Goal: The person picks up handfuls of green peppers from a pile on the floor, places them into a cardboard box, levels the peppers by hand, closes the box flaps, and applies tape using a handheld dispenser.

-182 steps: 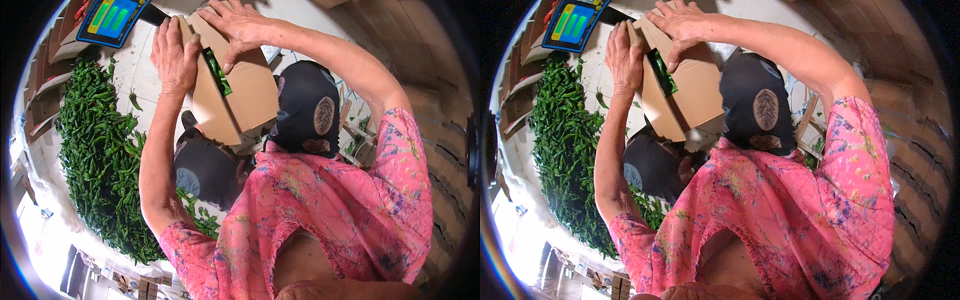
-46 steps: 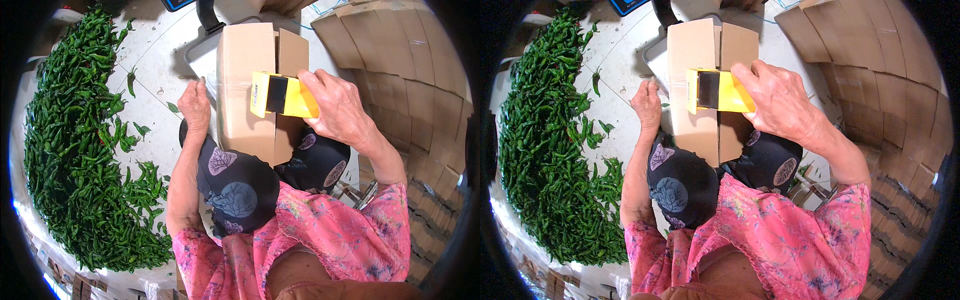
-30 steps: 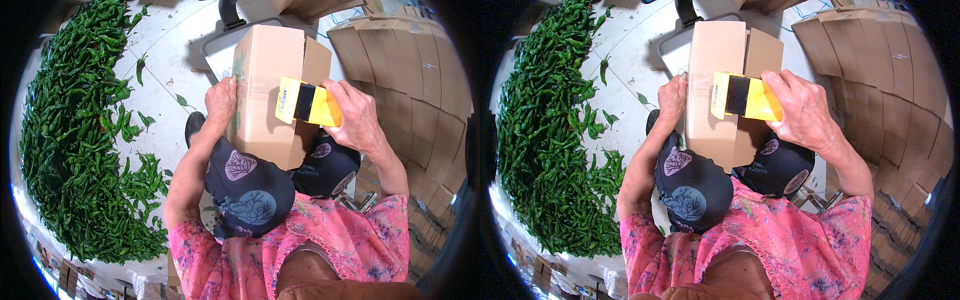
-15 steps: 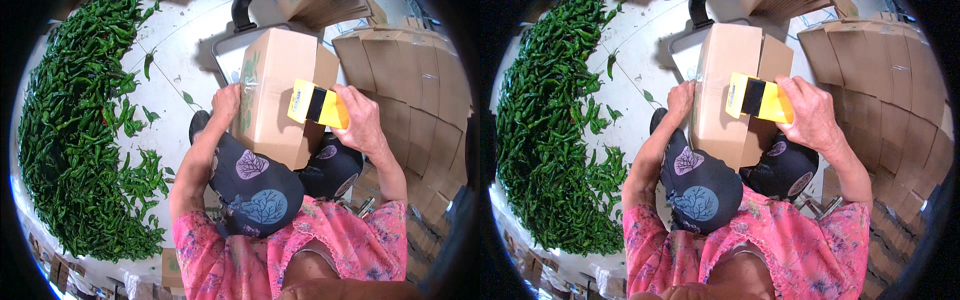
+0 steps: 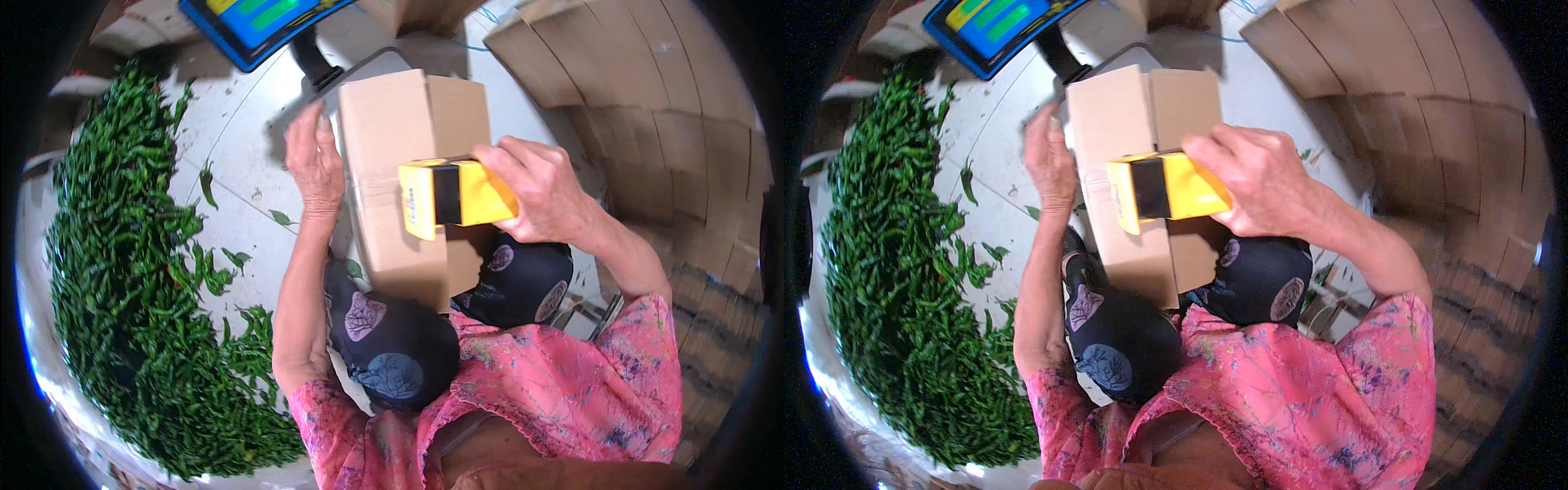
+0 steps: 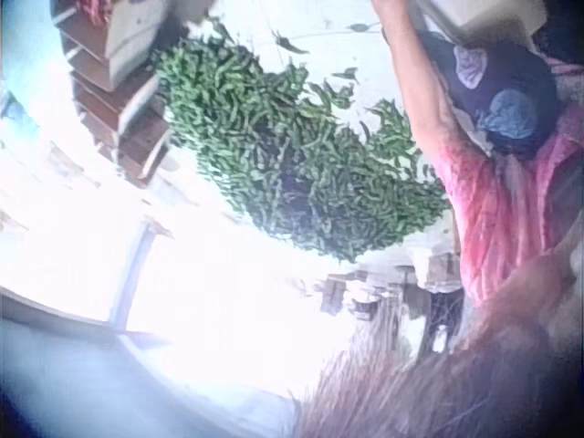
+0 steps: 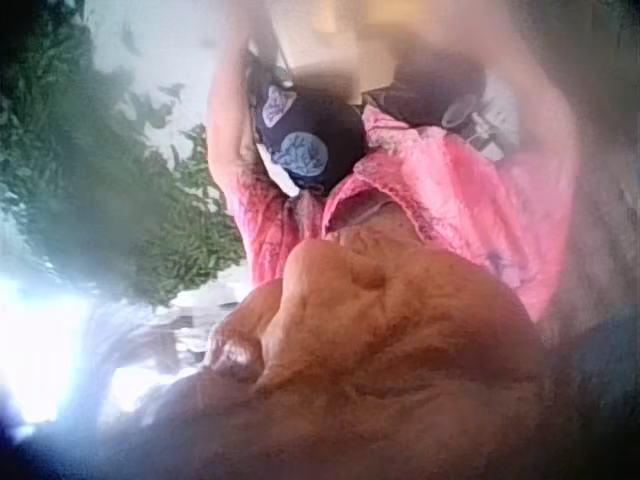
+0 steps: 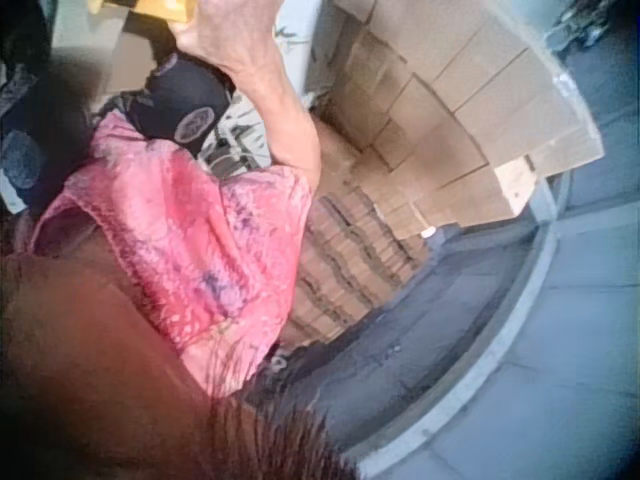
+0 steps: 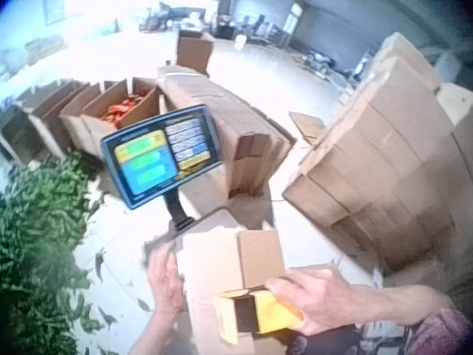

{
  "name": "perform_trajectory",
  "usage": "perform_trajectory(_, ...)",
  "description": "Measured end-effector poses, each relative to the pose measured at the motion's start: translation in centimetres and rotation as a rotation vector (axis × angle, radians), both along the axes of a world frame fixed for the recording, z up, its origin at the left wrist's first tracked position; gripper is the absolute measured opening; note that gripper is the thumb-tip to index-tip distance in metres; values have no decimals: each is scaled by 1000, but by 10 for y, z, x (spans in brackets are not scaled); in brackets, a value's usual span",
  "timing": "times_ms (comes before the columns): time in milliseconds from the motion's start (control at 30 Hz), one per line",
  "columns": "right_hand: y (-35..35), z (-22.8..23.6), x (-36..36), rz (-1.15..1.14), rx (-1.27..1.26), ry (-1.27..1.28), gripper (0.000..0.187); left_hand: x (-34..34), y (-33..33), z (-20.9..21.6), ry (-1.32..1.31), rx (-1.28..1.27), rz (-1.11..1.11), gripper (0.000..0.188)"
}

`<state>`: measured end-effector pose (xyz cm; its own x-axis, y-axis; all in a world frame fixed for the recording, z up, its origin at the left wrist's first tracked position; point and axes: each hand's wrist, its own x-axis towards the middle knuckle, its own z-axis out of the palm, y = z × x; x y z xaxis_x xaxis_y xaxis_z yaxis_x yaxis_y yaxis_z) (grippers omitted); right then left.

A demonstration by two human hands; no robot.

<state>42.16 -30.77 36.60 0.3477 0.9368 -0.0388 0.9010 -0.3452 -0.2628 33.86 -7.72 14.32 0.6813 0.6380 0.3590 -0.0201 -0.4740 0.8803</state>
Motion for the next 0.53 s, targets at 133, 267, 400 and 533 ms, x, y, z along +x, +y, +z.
perform_trajectory(133,-8,-6,1,-8,32,-5,63,45,-16,93,112,649,-345,63)
perform_trajectory(267,-16,-10,4,0,83,29,55,60,-31,93,253,695,-448,77)
perform_trajectory(400,-19,-14,5,-6,76,29,56,67,-34,98,274,753,-476,65)
perform_trajectory(533,-11,-27,4,-10,-2,17,60,64,-18,72,268,797,-479,45)
